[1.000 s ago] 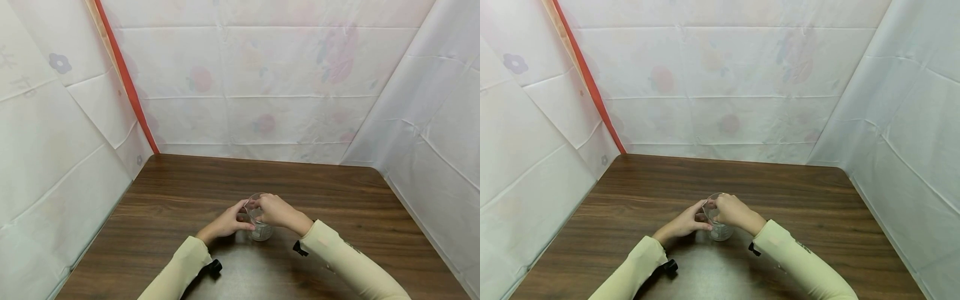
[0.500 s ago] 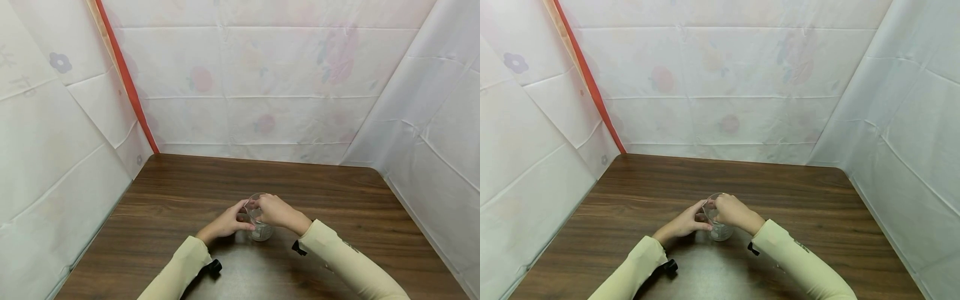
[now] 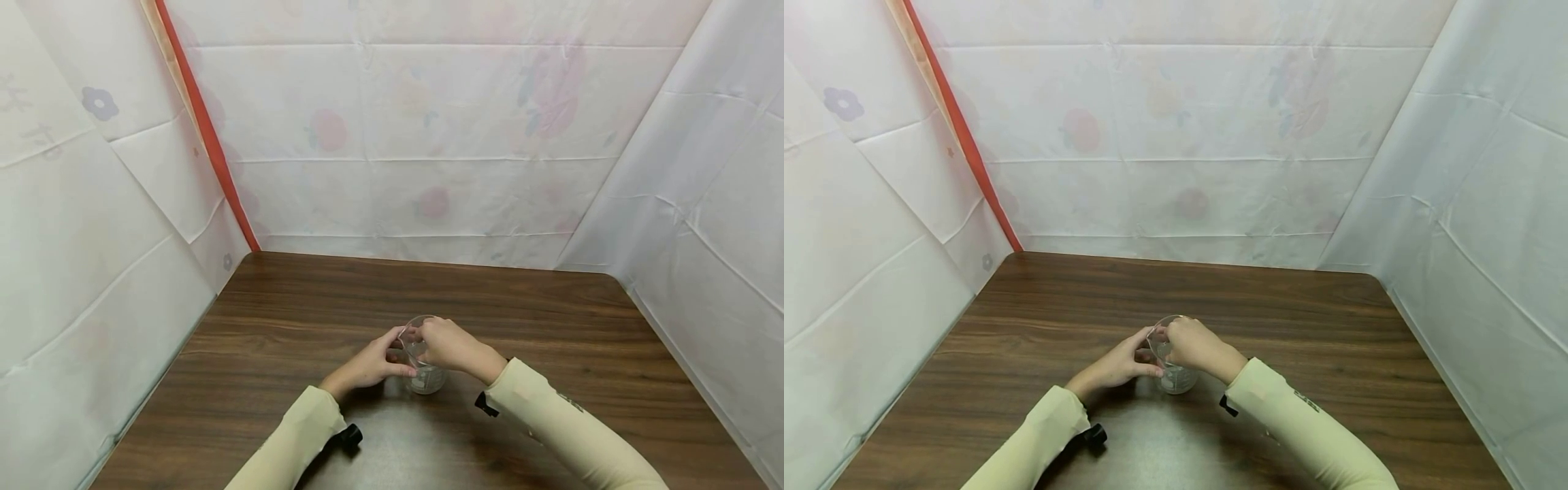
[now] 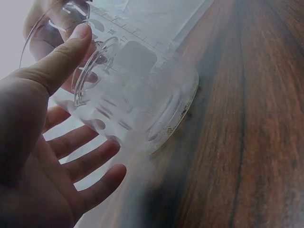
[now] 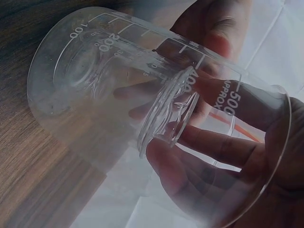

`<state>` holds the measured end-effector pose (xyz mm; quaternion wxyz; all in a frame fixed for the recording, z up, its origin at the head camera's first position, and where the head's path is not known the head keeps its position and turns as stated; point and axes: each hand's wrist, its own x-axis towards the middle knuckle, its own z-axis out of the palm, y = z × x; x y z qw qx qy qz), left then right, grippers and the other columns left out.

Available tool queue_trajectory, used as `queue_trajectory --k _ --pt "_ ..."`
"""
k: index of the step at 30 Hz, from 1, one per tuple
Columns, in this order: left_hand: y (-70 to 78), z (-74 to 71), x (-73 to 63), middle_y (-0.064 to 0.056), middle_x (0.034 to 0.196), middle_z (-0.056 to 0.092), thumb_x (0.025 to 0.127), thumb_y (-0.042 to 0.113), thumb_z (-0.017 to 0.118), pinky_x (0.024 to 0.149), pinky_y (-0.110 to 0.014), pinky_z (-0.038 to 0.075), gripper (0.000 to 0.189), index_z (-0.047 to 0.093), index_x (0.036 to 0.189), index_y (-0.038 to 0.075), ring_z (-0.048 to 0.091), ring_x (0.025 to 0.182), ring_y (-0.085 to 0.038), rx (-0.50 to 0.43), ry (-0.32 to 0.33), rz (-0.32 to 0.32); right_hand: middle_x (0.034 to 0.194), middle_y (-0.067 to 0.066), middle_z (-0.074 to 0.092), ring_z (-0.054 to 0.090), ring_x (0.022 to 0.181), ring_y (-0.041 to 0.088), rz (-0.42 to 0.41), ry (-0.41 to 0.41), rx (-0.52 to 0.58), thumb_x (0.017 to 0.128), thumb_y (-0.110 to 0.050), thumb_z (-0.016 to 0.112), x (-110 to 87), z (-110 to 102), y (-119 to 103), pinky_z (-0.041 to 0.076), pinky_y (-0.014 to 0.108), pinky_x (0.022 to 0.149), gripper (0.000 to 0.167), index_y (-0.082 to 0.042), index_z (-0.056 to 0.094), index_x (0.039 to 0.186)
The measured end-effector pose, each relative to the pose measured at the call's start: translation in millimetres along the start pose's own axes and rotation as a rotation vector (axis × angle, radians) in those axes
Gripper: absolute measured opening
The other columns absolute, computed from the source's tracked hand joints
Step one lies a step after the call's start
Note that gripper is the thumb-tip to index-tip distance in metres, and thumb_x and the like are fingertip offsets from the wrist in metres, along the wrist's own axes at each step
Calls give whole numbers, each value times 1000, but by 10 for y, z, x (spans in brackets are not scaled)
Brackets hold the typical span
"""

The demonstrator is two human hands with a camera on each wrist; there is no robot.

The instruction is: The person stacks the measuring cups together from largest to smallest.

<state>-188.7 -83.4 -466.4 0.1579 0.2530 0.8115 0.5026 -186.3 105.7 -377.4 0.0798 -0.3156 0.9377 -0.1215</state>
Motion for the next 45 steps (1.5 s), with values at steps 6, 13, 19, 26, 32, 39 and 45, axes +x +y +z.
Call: queue_trajectory --k 6,13,19,26,32,39,45 --pt "-5 -2 1 -12 153 39 84 41 74 97 -46 50 89 26 154 17 51 128 -33 3 -2 10 107 11 74 67 101 30 13 -6 6 82 -12 78 -2 -5 -12 55 46 86 25 -2 75 105" --pt "-3 -4 10 -10 152 40 84 39 75 99 -46 49 87 28 154 17 49 130 -32 0 -3 20 105 10 73 65 102 29 3 8 -4 82 -13 78 1 10 2 55 46 86 26 -1 75 104" --pt "0 0 4 -12 153 38 84 41 75 99 -46 50 89 26 154 16 50 130 -33 1 0 4 110 12 69 63 106 30 24 7 8 83 -15 78 -23 -4 -5 53 47 90 29 -1 74 107" --pt "5 5 3 -11 154 36 84 44 74 97 -46 50 92 24 155 16 49 130 -33 14 0 -14 114 11 69 64 102 28 19 34 13 84 -18 77 -32 -1 9 54 45 88 27 -6 75 107" --pt "12 6 17 -9 154 37 84 43 74 100 -47 48 91 24 155 16 46 132 -32 18 0 -12 112 10 70 65 100 27 -3 57 35 85 -20 75 -41 -14 32 55 43 85 25 -7 74 107" --pt "5 15 17 -6 154 38 85 41 73 100 -46 48 88 24 155 18 47 131 -30 24 -3 4 115 8 68 67 95 24 -48 47 68 89 -22 72 -68 -35 50 54 35 76 28 -8 72 112" --pt "4 13 18 -5 152 40 86 41 73 99 -45 49 87 25 155 19 49 130 -29 27 -2 11 113 7 67 67 88 21 -91 52 41 90 -23 71 -84 -46 70 53 30 71 27 -9 72 112"
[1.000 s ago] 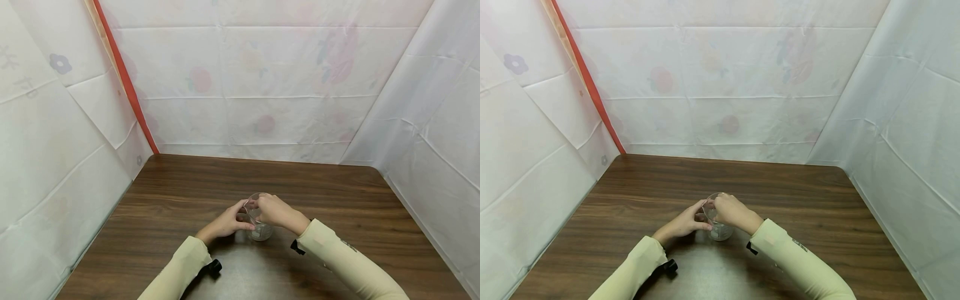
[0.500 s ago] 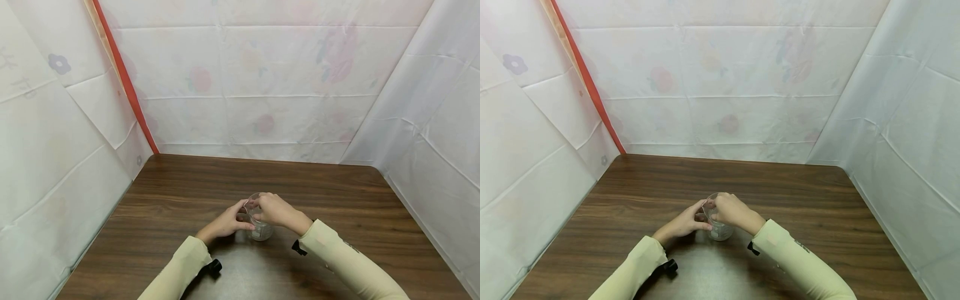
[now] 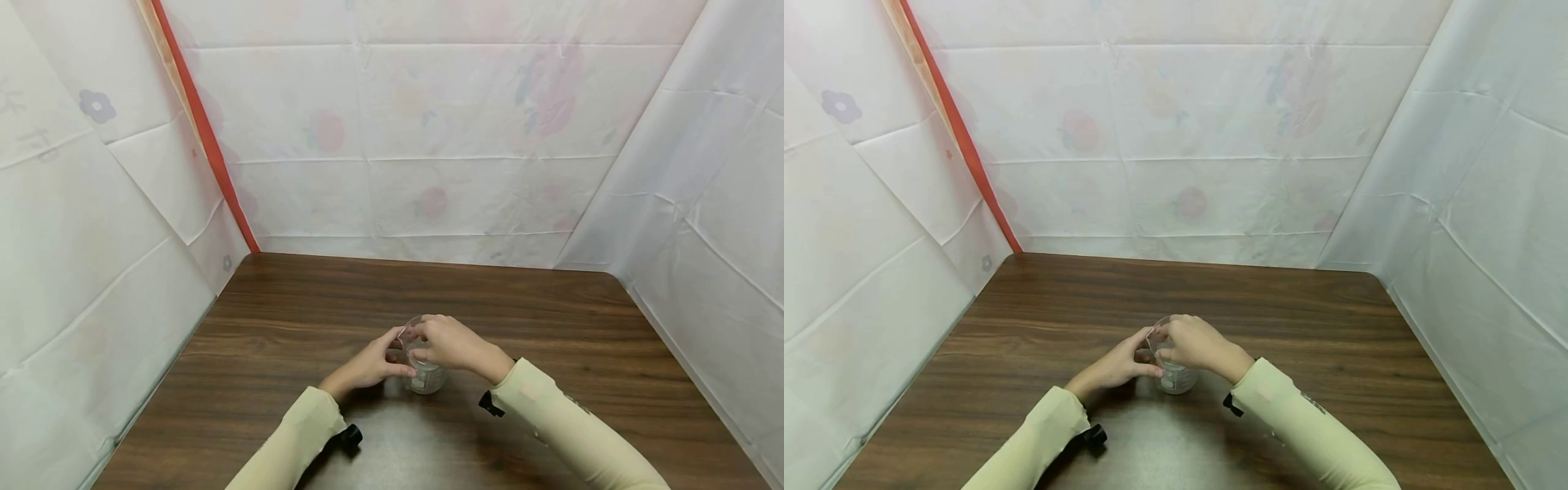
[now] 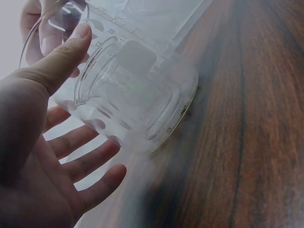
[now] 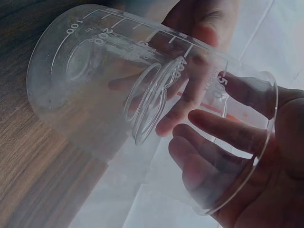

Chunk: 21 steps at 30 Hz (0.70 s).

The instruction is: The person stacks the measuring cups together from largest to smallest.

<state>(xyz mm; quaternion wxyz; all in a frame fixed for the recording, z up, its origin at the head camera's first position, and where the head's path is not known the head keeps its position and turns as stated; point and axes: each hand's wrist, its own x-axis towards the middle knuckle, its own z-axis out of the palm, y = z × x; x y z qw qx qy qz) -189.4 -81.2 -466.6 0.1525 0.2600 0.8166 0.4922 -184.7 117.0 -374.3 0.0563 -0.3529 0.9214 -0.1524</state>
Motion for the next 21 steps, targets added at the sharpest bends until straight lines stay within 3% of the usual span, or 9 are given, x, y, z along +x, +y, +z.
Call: queue_trajectory --k 21 --pt "3 -16 -2 -4 150 42 86 41 73 100 -46 48 85 27 154 20 49 129 -27 -9 0 12 105 5 68 65 86 17 -86 48 81 92 -23 69 -63 -73 30 51 22 69 22 -12 73 110"
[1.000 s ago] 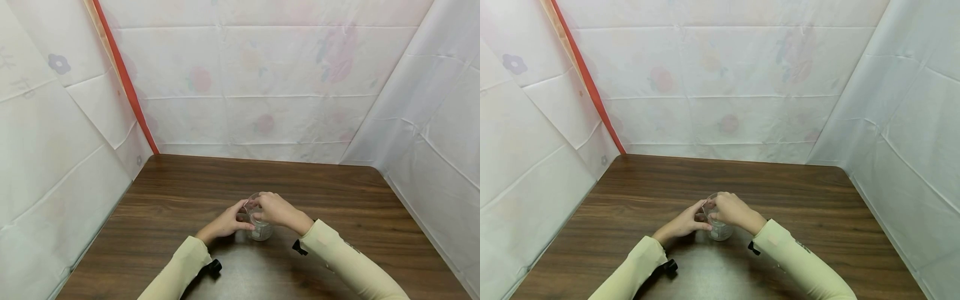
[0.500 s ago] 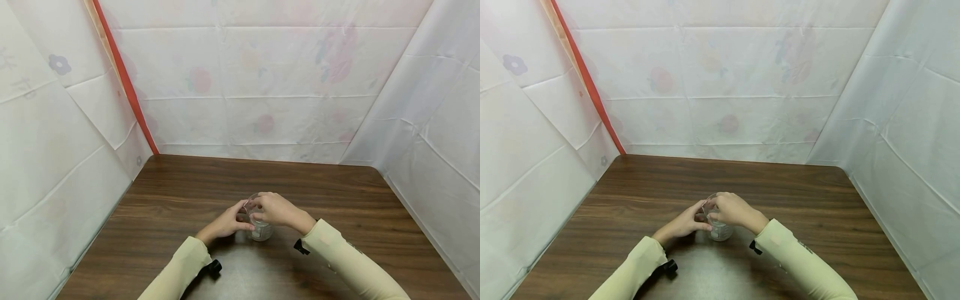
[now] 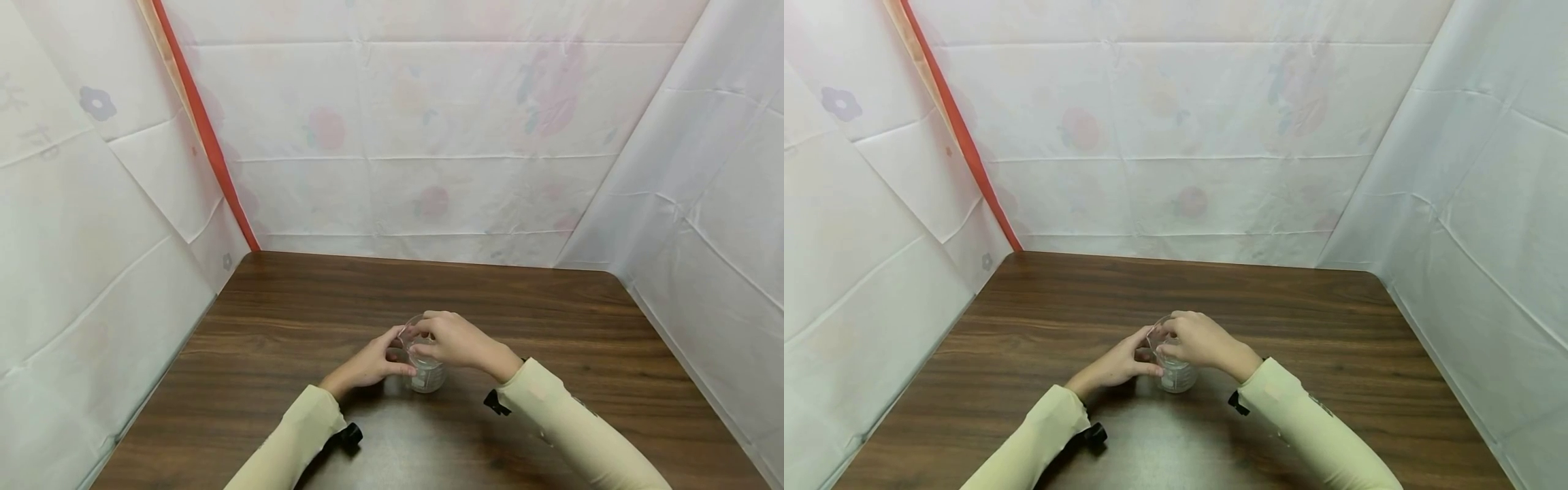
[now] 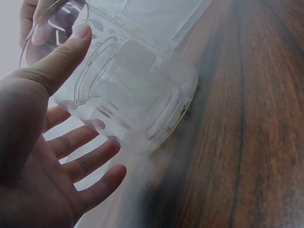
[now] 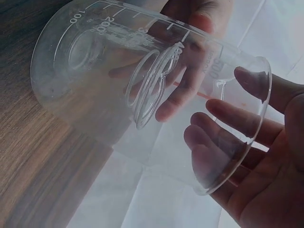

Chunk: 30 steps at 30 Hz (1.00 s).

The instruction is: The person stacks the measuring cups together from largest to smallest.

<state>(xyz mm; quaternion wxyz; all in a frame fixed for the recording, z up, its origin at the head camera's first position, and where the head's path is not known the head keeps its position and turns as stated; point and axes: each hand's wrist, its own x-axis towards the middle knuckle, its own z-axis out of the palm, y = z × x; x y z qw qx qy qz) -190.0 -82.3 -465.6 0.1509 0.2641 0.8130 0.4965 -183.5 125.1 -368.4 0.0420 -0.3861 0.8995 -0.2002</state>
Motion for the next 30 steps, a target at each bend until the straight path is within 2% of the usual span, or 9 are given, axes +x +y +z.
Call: queue_trajectory --k 8,16,23,30 --pt "-1 4 7 -6 149 44 85 43 73 100 -45 49 85 28 153 17 49 129 -27 10 2 12 99 4 67 58 75 6 -53 61 -6 92 -22 69 -24 -4 40 49 17 64 19 -11 74 106" --pt "-6 -1 12 -7 151 42 85 45 72 100 -45 49 88 26 154 17 49 130 -29 13 -1 16 94 -3 64 57 74 4 -85 134 -19 92 -22 69 -41 -8 80 48 16 64 16 -15 74 104" --pt "-12 5 9 -8 148 45 85 43 73 100 -45 49 88 26 154 15 51 129 -29 9 3 16 93 -2 65 58 74 6 -112 188 -21 92 -23 69 -53 2 105 48 17 64 16 -14 74 103" --pt "-32 1 20 -5 149 44 86 36 74 100 -45 49 78 34 150 17 51 128 -29 -8 3 52 90 -3 65 51 69 1 -111 251 -22 91 -24 70 -79 1 135 45 16 61 16 -12 74 101"
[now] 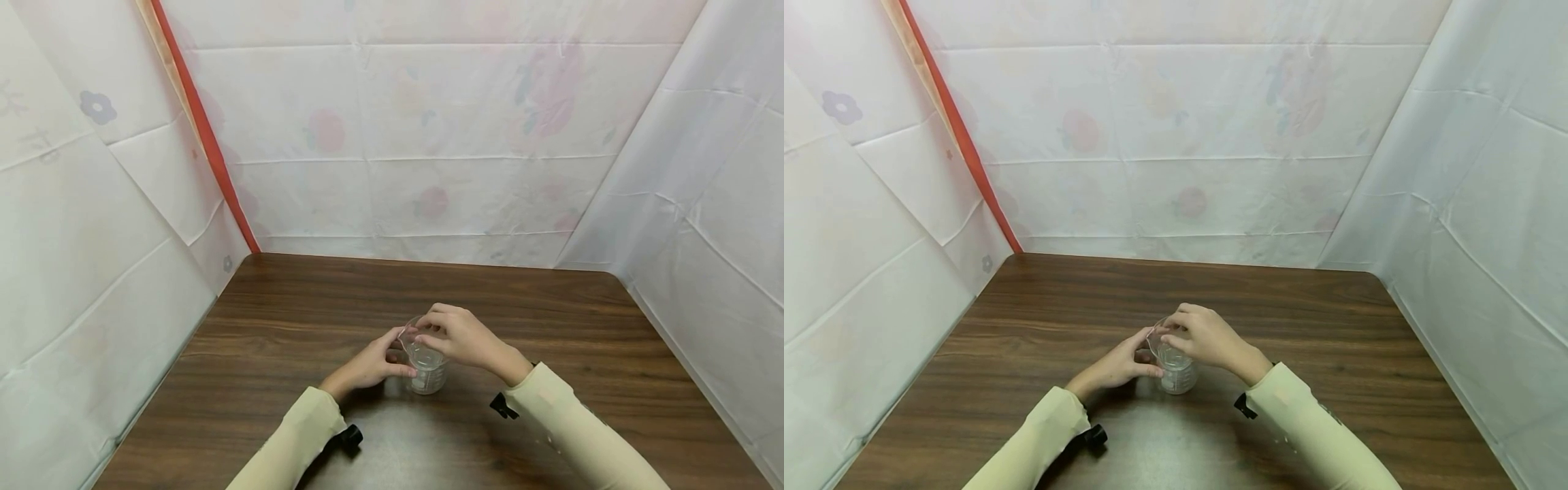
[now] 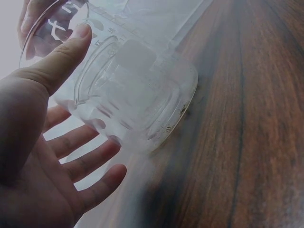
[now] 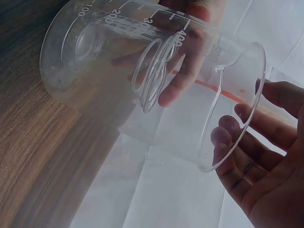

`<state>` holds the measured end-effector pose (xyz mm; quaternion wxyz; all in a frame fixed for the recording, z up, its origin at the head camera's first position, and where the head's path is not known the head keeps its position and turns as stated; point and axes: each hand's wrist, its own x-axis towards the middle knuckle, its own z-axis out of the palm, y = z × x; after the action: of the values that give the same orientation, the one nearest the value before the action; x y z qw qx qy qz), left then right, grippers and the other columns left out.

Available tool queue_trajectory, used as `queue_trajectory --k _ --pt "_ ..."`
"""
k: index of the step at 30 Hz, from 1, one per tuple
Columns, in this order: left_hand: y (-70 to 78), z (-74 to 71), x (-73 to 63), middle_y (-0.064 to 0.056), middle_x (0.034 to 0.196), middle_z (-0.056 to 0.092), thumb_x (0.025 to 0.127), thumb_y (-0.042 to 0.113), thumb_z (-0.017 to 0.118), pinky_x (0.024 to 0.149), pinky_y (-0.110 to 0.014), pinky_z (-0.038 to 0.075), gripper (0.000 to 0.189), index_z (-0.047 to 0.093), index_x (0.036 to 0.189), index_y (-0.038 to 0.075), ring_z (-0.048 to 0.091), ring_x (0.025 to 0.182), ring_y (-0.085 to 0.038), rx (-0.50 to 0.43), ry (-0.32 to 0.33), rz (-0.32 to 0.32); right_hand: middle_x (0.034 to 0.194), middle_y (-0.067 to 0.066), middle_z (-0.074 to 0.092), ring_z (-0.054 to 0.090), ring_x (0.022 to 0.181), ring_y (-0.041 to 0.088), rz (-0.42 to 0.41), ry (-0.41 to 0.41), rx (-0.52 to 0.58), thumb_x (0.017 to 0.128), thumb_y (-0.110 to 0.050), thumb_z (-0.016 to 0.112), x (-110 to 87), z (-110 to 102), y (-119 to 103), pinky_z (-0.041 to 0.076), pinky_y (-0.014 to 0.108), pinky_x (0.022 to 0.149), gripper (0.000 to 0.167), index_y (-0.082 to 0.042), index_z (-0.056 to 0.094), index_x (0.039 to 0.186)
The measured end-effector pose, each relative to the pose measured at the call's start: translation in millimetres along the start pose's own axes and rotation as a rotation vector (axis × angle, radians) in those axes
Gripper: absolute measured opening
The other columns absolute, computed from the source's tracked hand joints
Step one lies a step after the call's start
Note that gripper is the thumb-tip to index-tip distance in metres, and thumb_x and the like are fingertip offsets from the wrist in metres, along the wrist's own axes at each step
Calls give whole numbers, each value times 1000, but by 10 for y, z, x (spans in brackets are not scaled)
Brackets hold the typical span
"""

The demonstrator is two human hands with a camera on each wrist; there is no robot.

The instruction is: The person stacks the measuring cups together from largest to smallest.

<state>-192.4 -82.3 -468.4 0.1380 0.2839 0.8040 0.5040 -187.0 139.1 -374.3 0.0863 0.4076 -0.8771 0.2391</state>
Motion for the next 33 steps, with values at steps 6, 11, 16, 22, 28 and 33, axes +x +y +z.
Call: queue_trajectory --k 6,11,16,22,28,33 --pt "-1 -8 2 -4 151 42 86 32 74 99 -44 50 74 36 148 19 50 128 -29 -11 3 9 89 -1 65 52 69 3 19 37 39 90 -21 71 -21 -9 9 47 18 60 16 -10 73 102" --pt "10 -8 -3 -4 150 43 86 28 75 99 -46 49 73 37 148 19 50 128 -29 -21 1 11 91 3 66 59 76 8 37 53 53 90 -20 71 -39 -19 15 54 27 65 17 -9 73 102" --pt "0 -3 -1 -7 150 43 86 25 75 100 -49 48 74 36 148 17 49 128 -32 -38 -2 12 93 6 67 63 78 15 43 75 72 90 -20 71 -54 -30 24 54 27 65 18 -7 73 102" --pt "-17 -7 -1 -7 149 43 86 34 74 100 -45 50 75 36 148 20 50 128 -29 -15 -7 3 94 7 67 62 78 17 48 105 81 90 -18 71 -82 -37 51 53 27 64 18 -6 73 102" --pt "-14 -7 -4 -8 148 44 85 39 74 100 -45 49 77 36 149 19 50 128 -29 -7 0 -1 95 9 66 60 75 20 61 130 102 89 -19 71 -117 -37 82 50 24 62 20 -6 72 104" --pt "-16 3 4 -8 147 45 84 37 75 100 -44 49 77 36 148 17 50 128 -29 3 9 3 97 9 66 59 75 20 67 156 112 88 -19 73 -147 -40 111 49 23 62 23 -5 72 106"
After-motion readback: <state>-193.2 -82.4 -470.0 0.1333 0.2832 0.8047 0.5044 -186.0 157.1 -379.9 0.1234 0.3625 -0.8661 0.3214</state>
